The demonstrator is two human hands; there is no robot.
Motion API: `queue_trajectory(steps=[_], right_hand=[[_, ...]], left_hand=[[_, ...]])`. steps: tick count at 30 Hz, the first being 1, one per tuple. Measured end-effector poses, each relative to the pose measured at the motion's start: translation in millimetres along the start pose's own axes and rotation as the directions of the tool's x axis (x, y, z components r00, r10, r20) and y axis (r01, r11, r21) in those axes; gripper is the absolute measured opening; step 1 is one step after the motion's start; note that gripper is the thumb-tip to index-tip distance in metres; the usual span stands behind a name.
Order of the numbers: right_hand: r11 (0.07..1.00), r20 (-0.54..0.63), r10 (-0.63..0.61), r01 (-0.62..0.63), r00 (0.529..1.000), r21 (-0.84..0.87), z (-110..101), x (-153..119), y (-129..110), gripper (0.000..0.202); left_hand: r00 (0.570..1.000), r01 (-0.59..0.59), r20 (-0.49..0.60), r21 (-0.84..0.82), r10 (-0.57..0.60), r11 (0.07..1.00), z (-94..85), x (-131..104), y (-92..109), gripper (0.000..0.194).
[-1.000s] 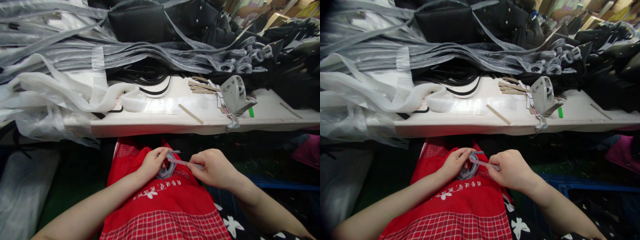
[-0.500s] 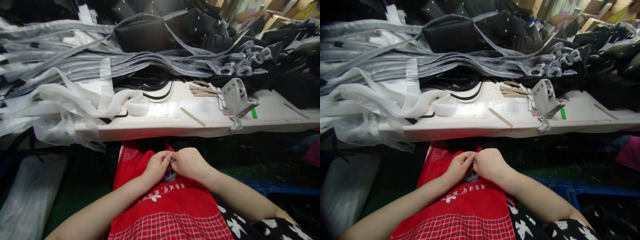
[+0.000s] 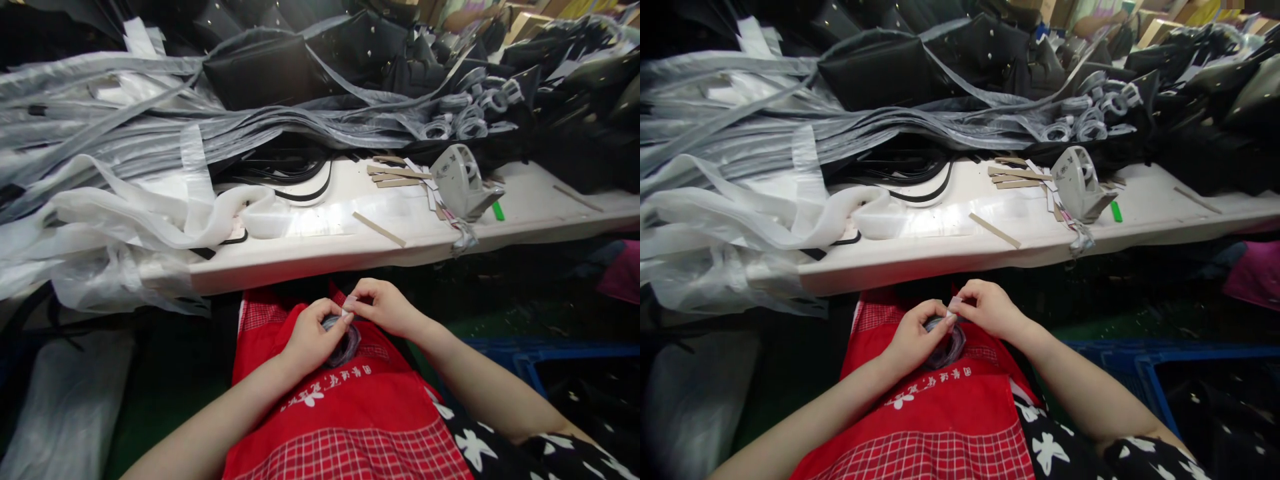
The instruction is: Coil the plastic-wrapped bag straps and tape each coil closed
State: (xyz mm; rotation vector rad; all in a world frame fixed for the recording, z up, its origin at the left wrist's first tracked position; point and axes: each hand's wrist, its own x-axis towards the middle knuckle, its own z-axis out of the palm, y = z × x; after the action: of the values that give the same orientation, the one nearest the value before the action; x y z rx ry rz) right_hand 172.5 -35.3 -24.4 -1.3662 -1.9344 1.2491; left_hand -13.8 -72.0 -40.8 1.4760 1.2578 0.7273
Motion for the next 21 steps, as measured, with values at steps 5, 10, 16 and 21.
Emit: queue_trajectory(steps=[5,10,16,21], right_hand=[[0.858,0.263,0.325,-0.400,0.908,0.322,10,10,21,0.055],[0.597,0.372,0.359,-0.517,0.856,0.614,38,10,25,0.033],[0.682,0.093,0.355,-0.326,0.930,0.655,53,1,20,0.020],[0.933,-0.207,0.204,-0.126,0.957,0.337,41,-9,9,0.026]], left_hand=[[0.999,-0.022,-0.026,0.039,0.023,0.999,3.0,-2,0,0.024],[0.993,-0.119,-0.014,0.023,0.119,0.993,3.6,-5,6,0.017],[0.986,-0.132,-0.088,0.080,0.139,0.988,3.4,-11,10,0.016],[0.994,0.009,-0.108,0.050,-0.004,0.999,4.5,-10,6,0.021]])
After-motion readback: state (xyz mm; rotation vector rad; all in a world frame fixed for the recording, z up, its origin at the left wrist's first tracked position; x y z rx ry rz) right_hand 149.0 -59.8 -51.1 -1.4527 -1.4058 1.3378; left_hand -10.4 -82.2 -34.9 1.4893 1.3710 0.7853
